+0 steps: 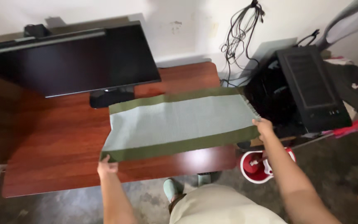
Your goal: The person cleans a wooden desk with a spray bottle and hand, then places a green and white mat on the desk. They arrange a laptop, keyboard, and mouse on the mat.
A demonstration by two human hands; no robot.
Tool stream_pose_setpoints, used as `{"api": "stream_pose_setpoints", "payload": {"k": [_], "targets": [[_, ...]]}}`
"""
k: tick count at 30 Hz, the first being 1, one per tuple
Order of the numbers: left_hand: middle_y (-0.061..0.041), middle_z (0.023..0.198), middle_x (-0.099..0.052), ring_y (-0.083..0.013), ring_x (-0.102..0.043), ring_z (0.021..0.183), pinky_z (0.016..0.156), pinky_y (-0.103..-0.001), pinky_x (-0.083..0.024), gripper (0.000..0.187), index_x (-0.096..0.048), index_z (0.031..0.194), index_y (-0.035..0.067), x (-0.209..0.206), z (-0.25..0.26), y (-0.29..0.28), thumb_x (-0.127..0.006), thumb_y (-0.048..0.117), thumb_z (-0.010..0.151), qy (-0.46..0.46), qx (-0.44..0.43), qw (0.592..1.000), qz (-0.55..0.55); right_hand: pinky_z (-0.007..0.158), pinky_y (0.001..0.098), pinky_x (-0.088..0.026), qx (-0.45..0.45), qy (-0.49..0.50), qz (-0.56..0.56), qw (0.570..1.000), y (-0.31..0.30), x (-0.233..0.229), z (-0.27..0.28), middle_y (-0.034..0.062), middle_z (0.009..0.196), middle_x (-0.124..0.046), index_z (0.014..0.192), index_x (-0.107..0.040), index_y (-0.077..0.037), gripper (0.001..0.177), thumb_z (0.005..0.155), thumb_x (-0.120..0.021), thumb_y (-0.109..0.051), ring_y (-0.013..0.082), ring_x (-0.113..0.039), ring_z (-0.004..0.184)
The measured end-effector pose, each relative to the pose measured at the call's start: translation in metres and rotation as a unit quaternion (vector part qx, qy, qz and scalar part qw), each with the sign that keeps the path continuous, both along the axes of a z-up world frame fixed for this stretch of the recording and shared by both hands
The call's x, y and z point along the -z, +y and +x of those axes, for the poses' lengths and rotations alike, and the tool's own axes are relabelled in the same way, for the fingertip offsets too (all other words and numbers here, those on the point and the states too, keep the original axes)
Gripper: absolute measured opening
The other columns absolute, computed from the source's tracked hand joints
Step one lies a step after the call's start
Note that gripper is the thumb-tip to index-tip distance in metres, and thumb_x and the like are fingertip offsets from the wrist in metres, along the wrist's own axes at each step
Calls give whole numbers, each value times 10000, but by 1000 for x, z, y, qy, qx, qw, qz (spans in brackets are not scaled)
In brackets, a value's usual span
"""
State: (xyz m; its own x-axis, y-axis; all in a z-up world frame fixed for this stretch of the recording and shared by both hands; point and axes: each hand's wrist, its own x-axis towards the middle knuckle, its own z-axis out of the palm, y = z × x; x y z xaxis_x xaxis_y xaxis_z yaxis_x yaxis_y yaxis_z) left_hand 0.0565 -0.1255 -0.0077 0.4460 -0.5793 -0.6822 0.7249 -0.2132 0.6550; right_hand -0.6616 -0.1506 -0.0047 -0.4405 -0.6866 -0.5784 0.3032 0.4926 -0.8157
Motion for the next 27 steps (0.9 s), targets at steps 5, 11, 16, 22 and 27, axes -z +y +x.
{"api": "stream_pose_setpoints", "payload": {"k": [5, 11, 16, 22, 27], "targets": [[-123, 1320, -654, -338, -656, 1163, 959, -515, -568, 375, -621, 1317, 68, 45, -19, 18, -535, -11, 961, 44, -54, 997, -17, 775, 416, -561, 16, -30, 9, 999, -11, 18, 10, 92, 1030, -723, 1158, -702, -12, 230, 936, -696, -71, 248, -673, 897], [-139, 1276, -626, -346, -619, 1088, 861, -539, -484, 345, -542, 1242, 77, 55, -20, 18, -548, -81, 936, -8, -6, 1000, 2, 817, 367, -502, -31, 155, 44, 986, 2, 23, -5, 111, 1074, -726, 1210, -705, 39, 323, 918, -746, -94, 218, -643, 932], [-137, 1299, -607, -342, -599, 1133, 891, -539, -489, 359, -552, 1265, 63, 45, -27, 23, -531, -83, 938, -1, -4, 1000, -7, 828, 364, -505, -11, 165, 58, 985, 14, 35, -6, 116, 1094, -727, 1227, -688, 33, 364, 895, -756, -102, 218, -653, 947], [-163, 1351, -584, -352, -566, 1239, 997, -516, -485, 352, -532, 1290, 40, 43, -18, 30, -509, -60, 953, 12, 10, 1000, -9, 828, 363, -519, -55, 262, 73, 961, 23, 45, -4, 140, 1072, -742, 1219, -696, 64, 402, 870, -790, -113, 223, -679, 929], [-127, 1411, -568, -318, -565, 1250, 995, -493, -472, 400, -534, 1376, 41, 45, -18, 39, -550, 120, 985, 91, 36, 994, 44, 896, 390, -532, -108, 385, 9, 916, 18, 55, 8, 227, 1113, -740, 1175, -712, 71, 423, 838, -820, -162, 308, -704, 1014]]}}
